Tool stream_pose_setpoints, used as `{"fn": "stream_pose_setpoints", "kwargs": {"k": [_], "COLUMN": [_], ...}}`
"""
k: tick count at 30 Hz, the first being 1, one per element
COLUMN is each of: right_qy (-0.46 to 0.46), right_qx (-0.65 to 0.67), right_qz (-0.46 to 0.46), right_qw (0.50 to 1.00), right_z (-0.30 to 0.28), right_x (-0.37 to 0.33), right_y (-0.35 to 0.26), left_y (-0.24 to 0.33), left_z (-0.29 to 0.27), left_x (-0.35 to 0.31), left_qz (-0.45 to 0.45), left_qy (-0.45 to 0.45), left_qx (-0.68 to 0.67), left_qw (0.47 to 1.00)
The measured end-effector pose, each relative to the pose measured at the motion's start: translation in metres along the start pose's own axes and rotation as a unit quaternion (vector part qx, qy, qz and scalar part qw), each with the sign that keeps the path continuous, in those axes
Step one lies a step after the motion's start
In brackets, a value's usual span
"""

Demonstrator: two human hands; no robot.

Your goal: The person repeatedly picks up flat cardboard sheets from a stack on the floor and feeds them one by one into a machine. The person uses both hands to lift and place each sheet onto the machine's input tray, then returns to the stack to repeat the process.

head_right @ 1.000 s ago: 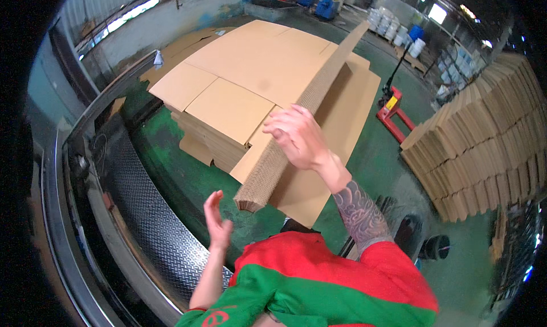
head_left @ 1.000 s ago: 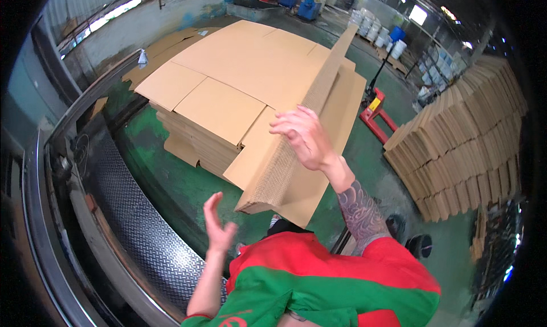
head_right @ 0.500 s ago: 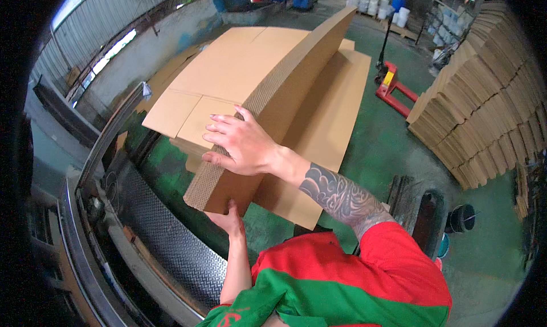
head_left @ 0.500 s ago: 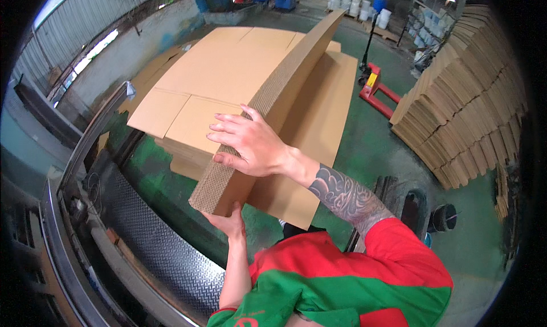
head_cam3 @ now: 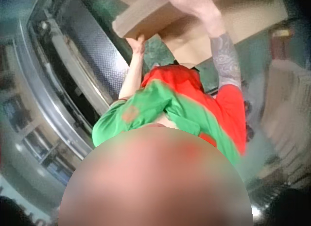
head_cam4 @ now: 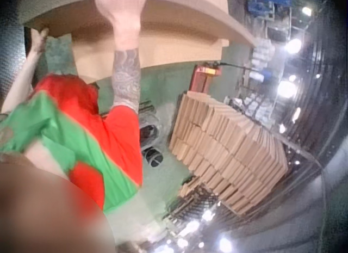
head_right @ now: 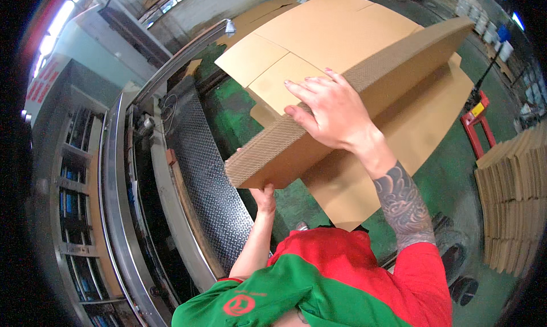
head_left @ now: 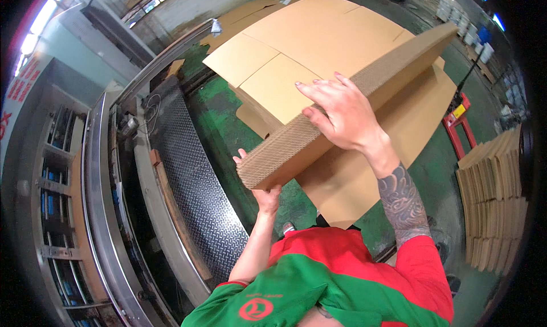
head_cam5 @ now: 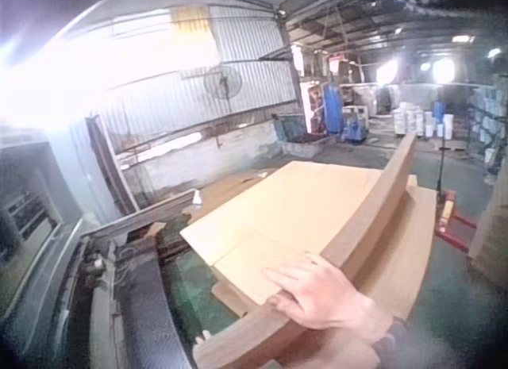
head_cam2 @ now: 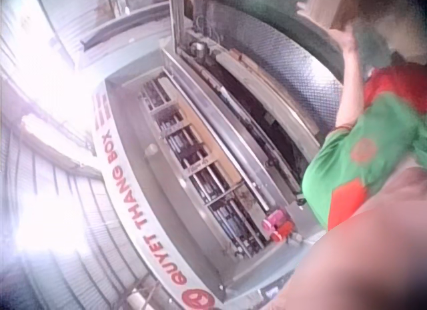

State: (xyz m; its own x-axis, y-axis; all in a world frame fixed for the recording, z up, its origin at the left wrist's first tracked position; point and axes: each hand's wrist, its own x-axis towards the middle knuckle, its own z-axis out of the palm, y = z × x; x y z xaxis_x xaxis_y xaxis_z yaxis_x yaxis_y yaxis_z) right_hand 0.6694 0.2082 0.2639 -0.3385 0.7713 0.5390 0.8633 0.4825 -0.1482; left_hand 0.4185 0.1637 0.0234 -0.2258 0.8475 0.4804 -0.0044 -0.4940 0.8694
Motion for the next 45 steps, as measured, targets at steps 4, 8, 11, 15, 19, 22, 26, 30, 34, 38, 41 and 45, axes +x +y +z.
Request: {"fn": "stream_pose_setpoints", "kwargs": {"k": [4,8,11,15,19,22,26,30,34,38,41,45], "right_qy": [-0.042,-0.03,-0.06,0.038,0.285,0.364,0.232,0.33,0.369,0.412,0.411,0.337], "right_qx": [0.002,0.007,0.016,0.008,0.102,0.201,0.223,0.439,0.631,0.718,0.698,0.654], "right_qz": [-0.02,-0.04,-0.033,-0.063,0.068,0.287,0.55,0.605,0.602,0.415,0.373,0.322], "right_qw": [0.999,0.999,0.998,0.997,0.951,0.863,0.771,0.577,0.322,0.377,0.453,0.595], "right_z": [-0.003,-0.001,0.0,0.009,0.037,0.086,0.158,0.196,0.2,0.228,0.253,0.252], "right_x": [0.001,0.008,0.019,0.016,-0.038,-0.104,-0.188,-0.207,-0.184,-0.167,-0.181,-0.194], "right_y": [0.012,0.024,0.033,0.047,0.092,0.16,0.275,0.349,0.385,0.388,0.352,0.265], "left_y": [0.017,0.009,-0.014,-0.042,-0.048,-0.037,0.002,0.057,0.117,0.161,0.167,0.125], "left_z": [0.027,0.04,0.038,0.038,0.046,0.051,0.056,0.05,0.004,-0.062,-0.124,-0.182], "left_x": [0.021,0.017,0.011,0.018,0.046,0.073,0.099,0.114,0.118,0.081,0.039,-0.027], "left_qz": [0.017,-0.023,-0.154,-0.103,-0.001,0.003,0.04,0.054,0.061,0.048,-0.099,-0.087], "left_qy": [-0.005,0.001,0.029,0.125,0.096,0.113,0.093,0.127,0.104,0.133,0.235,0.389], "left_qx": [0.059,0.006,-0.005,0.022,-0.018,-0.047,0.003,0.03,0.037,0.002,-0.118,-0.038], "left_qw": [0.998,1.0,0.988,0.986,0.995,0.993,0.995,0.99,0.992,0.99,0.96,0.916]}}
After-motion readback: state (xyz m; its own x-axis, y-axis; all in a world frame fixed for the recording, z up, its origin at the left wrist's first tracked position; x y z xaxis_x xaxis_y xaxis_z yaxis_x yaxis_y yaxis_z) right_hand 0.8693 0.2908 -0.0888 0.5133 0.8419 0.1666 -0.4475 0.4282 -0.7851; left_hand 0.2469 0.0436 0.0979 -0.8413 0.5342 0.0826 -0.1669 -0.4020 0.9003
